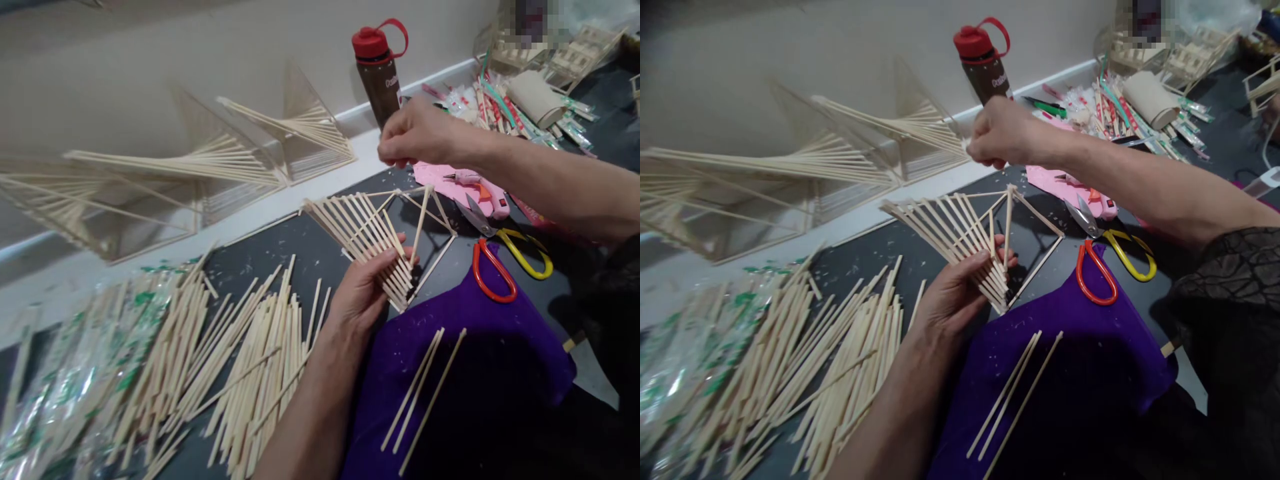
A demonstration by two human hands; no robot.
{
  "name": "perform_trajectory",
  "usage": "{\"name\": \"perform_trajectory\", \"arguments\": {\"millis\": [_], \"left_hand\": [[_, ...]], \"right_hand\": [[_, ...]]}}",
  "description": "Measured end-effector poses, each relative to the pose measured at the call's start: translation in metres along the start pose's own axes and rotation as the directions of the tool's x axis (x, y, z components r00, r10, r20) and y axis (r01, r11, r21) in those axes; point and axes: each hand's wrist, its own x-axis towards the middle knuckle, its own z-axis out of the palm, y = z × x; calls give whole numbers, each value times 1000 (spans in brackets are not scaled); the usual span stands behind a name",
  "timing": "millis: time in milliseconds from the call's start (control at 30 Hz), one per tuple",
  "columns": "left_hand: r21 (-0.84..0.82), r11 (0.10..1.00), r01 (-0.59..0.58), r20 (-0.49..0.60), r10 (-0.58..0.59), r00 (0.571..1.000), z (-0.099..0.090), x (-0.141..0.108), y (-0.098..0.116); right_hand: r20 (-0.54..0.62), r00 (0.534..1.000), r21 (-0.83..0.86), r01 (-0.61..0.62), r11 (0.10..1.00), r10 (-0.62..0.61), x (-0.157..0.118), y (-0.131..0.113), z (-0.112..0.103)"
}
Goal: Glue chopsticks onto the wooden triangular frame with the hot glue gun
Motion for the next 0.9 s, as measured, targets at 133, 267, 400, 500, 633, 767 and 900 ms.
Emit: {"name": "perform_trajectory", "arguments": {"millis": [133, 267, 400, 500, 633, 767, 900], "left_hand": [[32, 999, 37, 7, -37, 999, -2, -1, 3], [59, 997, 48, 49, -51, 997, -7, 0, 5], [69, 997, 34, 115, -42, 993, -13, 2, 4], [57, 998, 37, 156, -45, 987, -15, 4, 4], [23, 999, 38, 170, -41, 985, -15, 6, 3], [1, 999, 46, 190, -45, 981, -16, 7, 3], [-7, 999, 39, 218, -37, 975, -17, 8, 3]], "right_hand": [[-156, 988, 82, 13, 997, 0, -38, -17, -23], [-249, 968, 39, 55, 998, -43, -84, -35, -34], [-8, 1000, -91, 5, 996, -5, -119, -34, -23], [288, 956, -365, 57, 929, 54, -130, -26, -4], [397, 900, -624, 121, 772, 181, -127, -15, 22], [405, 891, -652, 123, 748, 206, -117, -7, 40], [407, 896, -626, 131, 769, 179, -112, -2, 50]]}}
